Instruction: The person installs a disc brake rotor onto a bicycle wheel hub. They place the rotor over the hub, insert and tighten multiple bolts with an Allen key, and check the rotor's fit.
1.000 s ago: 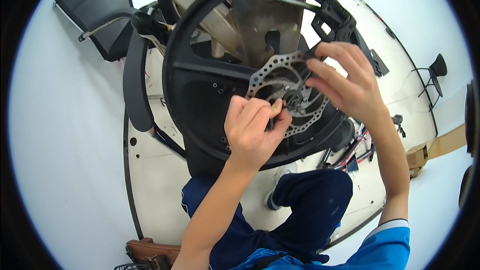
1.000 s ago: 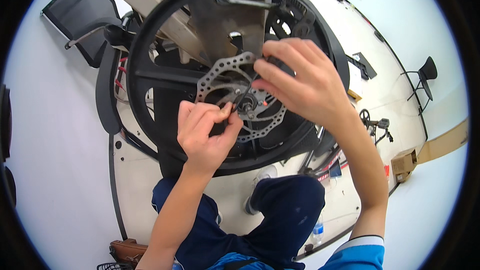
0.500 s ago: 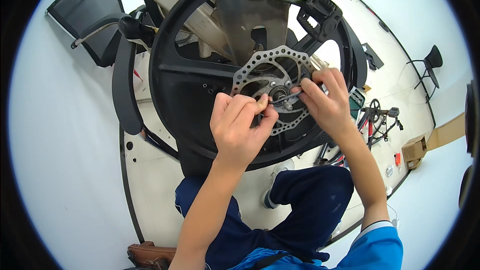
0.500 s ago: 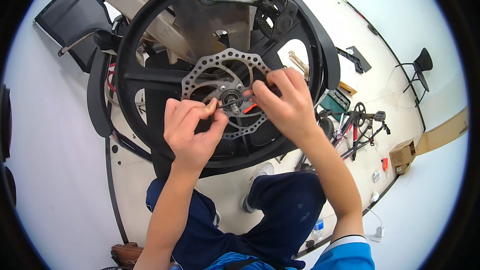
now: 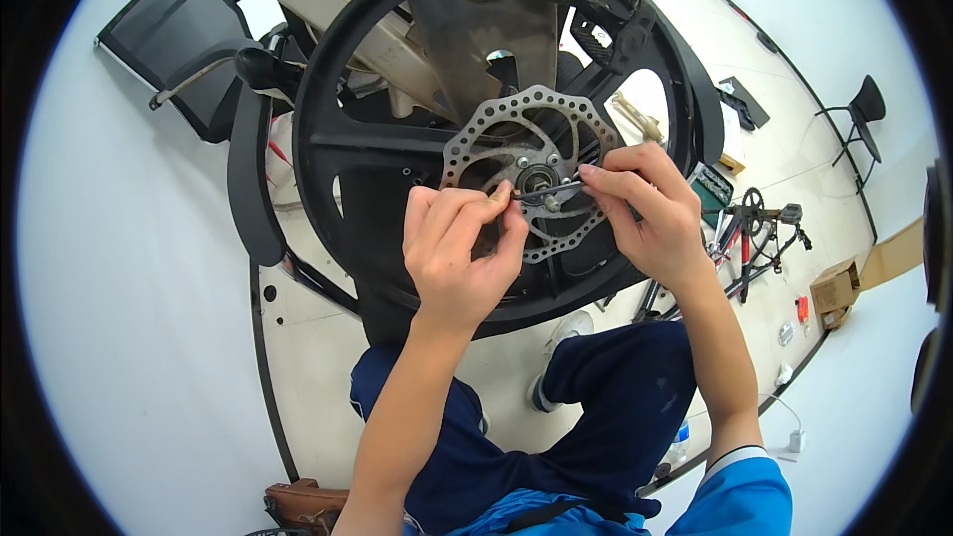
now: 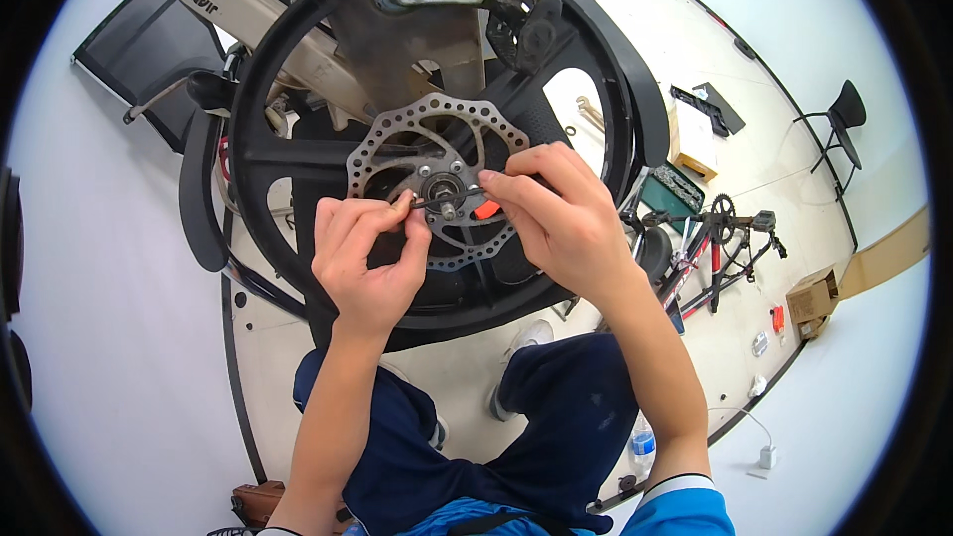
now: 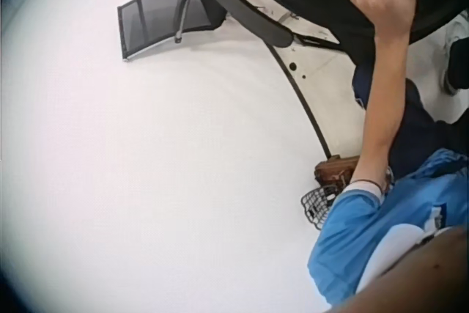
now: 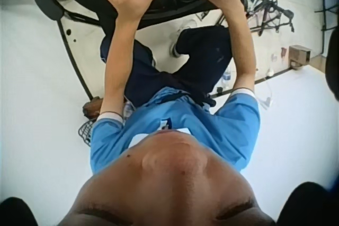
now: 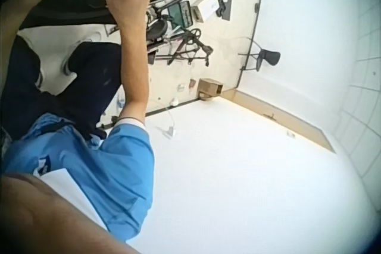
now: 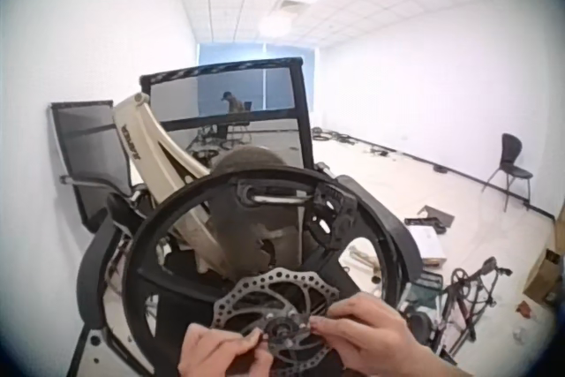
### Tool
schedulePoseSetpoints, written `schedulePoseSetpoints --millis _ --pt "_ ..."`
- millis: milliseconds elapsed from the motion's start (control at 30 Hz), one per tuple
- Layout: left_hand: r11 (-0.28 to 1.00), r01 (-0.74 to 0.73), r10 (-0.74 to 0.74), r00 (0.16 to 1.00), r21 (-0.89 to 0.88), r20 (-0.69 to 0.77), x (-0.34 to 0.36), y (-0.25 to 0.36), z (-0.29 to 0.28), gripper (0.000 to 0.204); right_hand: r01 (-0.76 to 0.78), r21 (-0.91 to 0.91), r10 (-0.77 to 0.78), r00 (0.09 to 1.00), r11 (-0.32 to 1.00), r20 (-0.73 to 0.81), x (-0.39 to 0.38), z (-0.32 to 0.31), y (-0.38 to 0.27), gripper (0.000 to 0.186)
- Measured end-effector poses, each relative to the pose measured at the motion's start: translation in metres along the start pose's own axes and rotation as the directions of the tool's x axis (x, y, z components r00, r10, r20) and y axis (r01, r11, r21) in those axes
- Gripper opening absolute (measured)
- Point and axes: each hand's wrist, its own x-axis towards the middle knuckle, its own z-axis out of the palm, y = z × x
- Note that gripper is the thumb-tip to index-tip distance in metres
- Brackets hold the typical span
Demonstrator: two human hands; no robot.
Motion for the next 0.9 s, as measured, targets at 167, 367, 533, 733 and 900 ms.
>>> schedulePoseSetpoints --millis 167,367,533,733,900 --pt "0.997 -0.075 0.072 0.992 0.021 0.101 0.016 0.008 -0.017 0.024 -0.01 0.06 0.004 0.996 0.998 0.092 0.011 -0.005 -0.002 0.008" --pt "0.959 -0.245 0.187 0.924 0.141 0.333 0.034 0.005 -0.029 0.017 -0.048 0.083 0.047 0.999 0.995 0.021 0.004 0.001 0.002 0.007" --pt "0.955 -0.269 0.209 0.909 0.127 0.36 0.038 0.004 -0.034 0.017 0.154 -0.063 -0.143 0.978 0.986 0.149 0.026 -0.02 -0.001 0.015" --pt "0.985 -0.146 0.119 0.964 0.097 0.236 0.024 0.006 -0.023 0.016 0.443 -0.173 -0.354 0.852 0.88 0.386 0.051 -0.036 0.004 0.019" --pt "0.976 -0.188 0.162 0.963 0.108 0.214 0.019 0.006 -0.024 0.02 0.243 -0.06 -0.2 0.894 0.968 0.401 0.044 -0.038 -0.004 0.012"
